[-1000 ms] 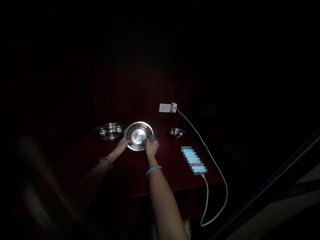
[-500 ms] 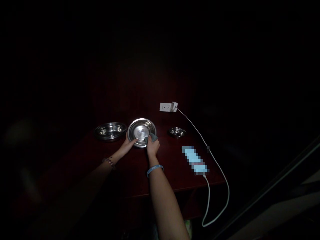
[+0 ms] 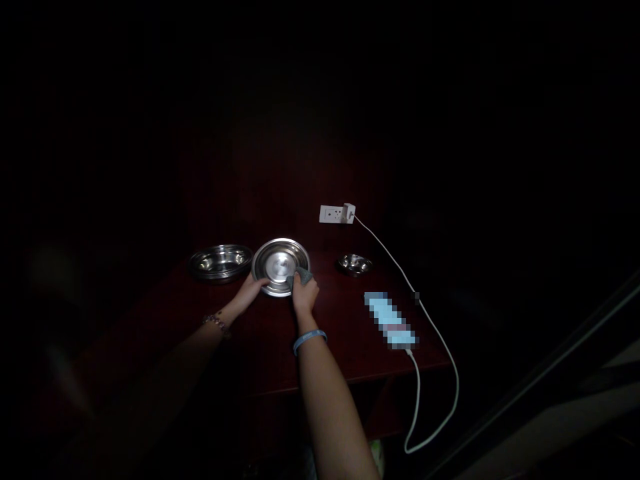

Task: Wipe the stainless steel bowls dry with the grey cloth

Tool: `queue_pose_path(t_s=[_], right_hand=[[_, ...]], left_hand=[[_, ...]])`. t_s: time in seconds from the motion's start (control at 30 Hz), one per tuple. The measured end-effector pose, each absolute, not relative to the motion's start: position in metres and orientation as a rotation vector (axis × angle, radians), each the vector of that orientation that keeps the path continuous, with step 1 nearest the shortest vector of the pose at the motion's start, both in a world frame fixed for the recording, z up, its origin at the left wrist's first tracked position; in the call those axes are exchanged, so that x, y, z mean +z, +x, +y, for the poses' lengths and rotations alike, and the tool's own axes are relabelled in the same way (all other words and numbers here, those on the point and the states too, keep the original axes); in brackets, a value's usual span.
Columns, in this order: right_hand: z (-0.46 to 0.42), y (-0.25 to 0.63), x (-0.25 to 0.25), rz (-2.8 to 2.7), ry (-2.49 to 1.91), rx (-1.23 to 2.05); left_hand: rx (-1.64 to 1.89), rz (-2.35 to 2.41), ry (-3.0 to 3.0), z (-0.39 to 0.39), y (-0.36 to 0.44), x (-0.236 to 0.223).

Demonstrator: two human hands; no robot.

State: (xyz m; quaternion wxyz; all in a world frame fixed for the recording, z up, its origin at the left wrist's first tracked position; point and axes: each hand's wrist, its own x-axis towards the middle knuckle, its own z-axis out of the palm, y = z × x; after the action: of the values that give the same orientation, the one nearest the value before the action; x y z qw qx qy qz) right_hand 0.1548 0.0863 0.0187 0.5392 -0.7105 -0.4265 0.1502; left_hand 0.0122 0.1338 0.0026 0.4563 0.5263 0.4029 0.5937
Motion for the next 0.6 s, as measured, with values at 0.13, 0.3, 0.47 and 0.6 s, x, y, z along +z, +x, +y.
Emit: queue_pose_path(t_s=[0.13,0.3,0.47,0.6], right_hand=[[0.083,0.155,0.020,-1.046,-1.721,0.319],[0.078,0.153,0.023,-1.065,-1.764,0.306],[0.076,0.154,0.023,-1.071,-1.764,0.302],[0.077,0.155,0.023,-1.051,-1.740,0.317]], left_hand=[[1.425,1.081,1.227,0.129,0.008,0.007],[1.453,1.077,1.260,0.126,0.002,0.009],[1.467,1.082,1.301,0.125,-0.001,0.009],[1.495,1.065,1.338,0.124,0.001,0.008]])
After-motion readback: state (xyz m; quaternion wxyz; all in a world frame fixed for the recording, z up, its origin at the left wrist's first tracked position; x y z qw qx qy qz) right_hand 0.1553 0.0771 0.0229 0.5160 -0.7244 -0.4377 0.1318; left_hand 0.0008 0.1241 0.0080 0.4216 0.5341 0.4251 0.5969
